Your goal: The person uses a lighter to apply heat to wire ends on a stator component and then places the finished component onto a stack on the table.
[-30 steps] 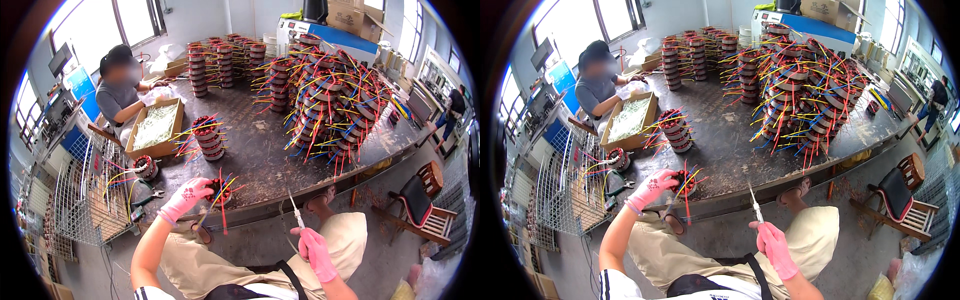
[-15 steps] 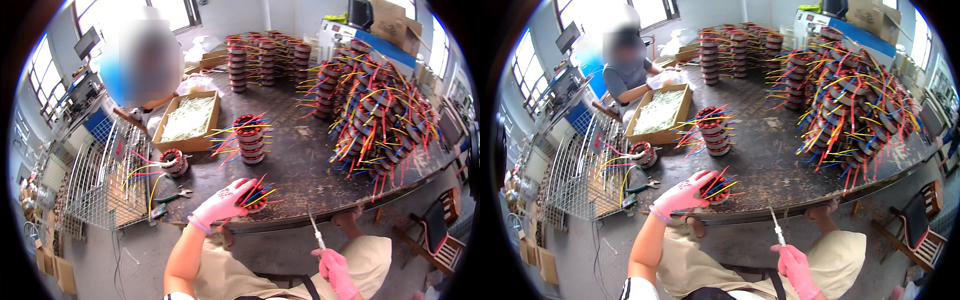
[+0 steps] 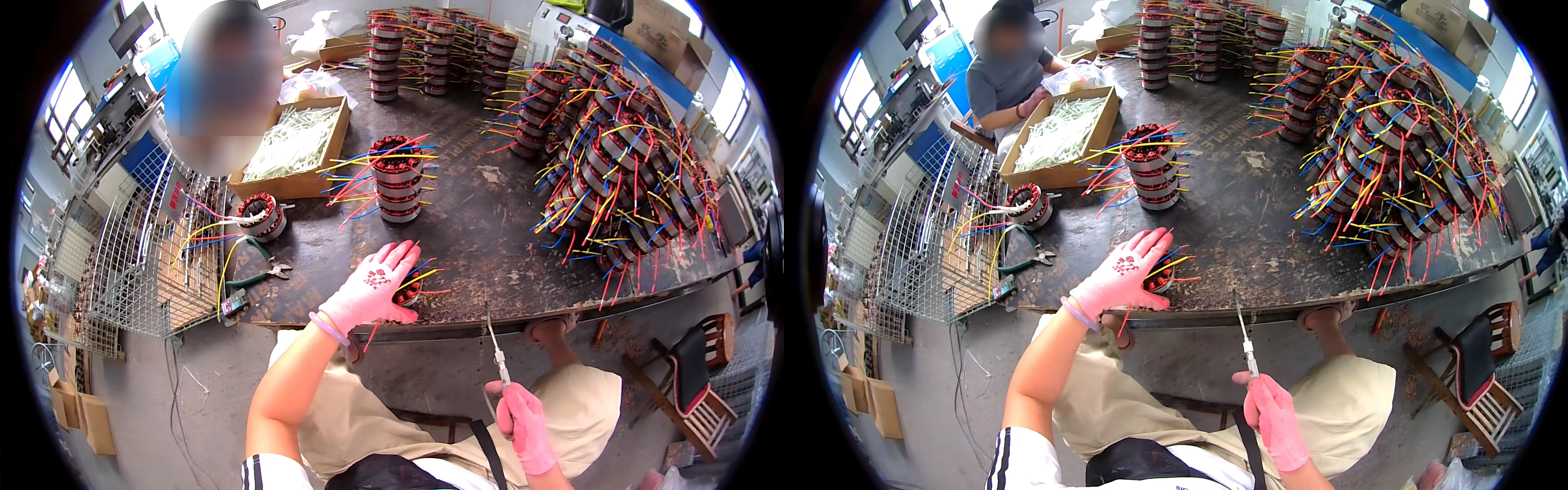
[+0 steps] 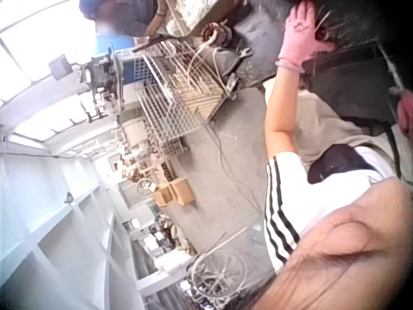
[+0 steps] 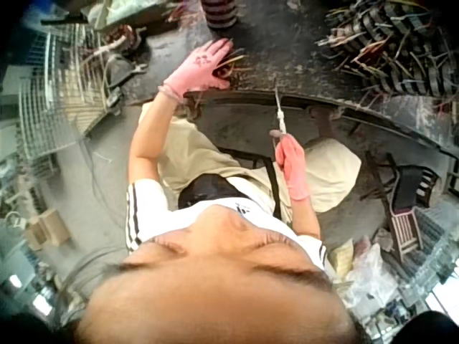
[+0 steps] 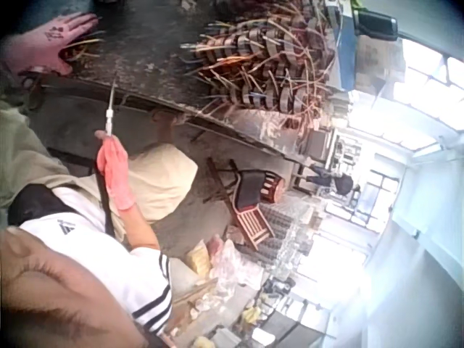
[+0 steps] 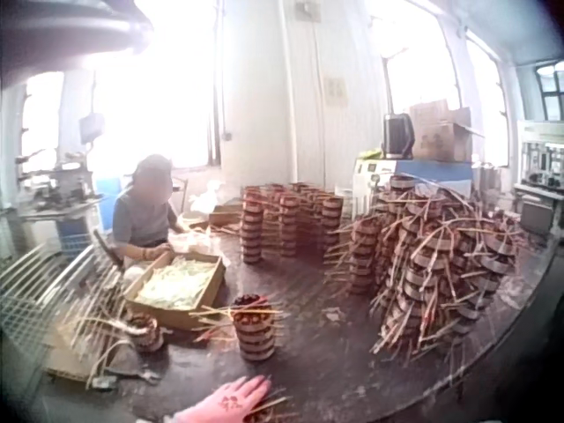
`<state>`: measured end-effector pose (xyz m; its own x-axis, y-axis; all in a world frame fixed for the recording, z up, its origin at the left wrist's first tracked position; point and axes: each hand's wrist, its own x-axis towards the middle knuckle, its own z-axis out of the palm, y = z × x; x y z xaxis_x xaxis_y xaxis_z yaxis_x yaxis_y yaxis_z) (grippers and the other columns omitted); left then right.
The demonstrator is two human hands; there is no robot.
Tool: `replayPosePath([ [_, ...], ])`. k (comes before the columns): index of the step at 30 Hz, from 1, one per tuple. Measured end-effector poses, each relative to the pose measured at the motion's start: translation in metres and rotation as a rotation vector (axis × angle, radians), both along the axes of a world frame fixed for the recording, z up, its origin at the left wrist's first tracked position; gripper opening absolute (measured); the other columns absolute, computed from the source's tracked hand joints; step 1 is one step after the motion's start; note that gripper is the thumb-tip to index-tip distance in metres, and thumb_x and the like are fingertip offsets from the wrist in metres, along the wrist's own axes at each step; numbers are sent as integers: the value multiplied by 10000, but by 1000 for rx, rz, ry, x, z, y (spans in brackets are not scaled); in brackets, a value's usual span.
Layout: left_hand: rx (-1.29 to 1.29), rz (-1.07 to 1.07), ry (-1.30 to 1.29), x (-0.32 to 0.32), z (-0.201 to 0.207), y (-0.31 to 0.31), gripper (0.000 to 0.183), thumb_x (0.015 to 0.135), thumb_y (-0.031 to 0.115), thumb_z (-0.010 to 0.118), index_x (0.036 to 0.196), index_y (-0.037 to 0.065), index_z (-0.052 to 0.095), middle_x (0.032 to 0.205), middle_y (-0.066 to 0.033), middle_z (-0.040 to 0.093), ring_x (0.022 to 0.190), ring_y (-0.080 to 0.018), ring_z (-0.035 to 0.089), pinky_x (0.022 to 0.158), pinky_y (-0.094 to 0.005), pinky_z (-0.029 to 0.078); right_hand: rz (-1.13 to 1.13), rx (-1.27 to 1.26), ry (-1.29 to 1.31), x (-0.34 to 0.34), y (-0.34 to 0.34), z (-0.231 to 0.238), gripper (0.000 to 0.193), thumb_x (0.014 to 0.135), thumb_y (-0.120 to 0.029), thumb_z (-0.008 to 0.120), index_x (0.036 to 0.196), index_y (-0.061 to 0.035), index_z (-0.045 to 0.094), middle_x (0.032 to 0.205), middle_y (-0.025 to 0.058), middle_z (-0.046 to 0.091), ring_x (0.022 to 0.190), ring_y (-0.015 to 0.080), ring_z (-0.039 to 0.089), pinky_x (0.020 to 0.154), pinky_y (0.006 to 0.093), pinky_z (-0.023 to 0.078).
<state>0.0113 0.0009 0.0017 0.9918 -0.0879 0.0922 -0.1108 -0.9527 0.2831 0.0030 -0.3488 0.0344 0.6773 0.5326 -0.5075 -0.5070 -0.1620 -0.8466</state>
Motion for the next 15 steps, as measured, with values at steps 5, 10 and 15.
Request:
replayPosePath([
  [5, -19, -11, -128, 1, 3, -4, 1073, 663, 569, 787, 1486, 52, 333, 1537, -208, 304, 1412, -399, 298, 1140, -507, 288, 8, 34, -38, -2, -8, -5, 421, 1042, -341, 454, 1169, 31, 607, 537, -41, 452, 433, 35, 322, 413, 217, 248],
  [10, -14, -164, -159, 1, 0, -9, 954, 724, 601, 726, 1450, 68, 411, 1508, -168, 385, 1430, -366, 290, 1180, -493, 223, -13, 43, -54, -4, -9, -6, 423, 1043, -333, 450, 1174, 39, 603, 535, -41, 449, 434, 37, 326, 414, 220, 253],
  [15, -3, -180, -166, 4, 0, -9, 912, 723, 551, 740, 1434, 72, 427, 1520, -170, 366, 1424, -375, 298, 1184, -494, 226, -9, 3, -60, -6, -6, 2, 437, 1041, -336, 453, 1173, 56, 594, 533, -41, 443, 441, 35, 331, 417, 218, 255],
])
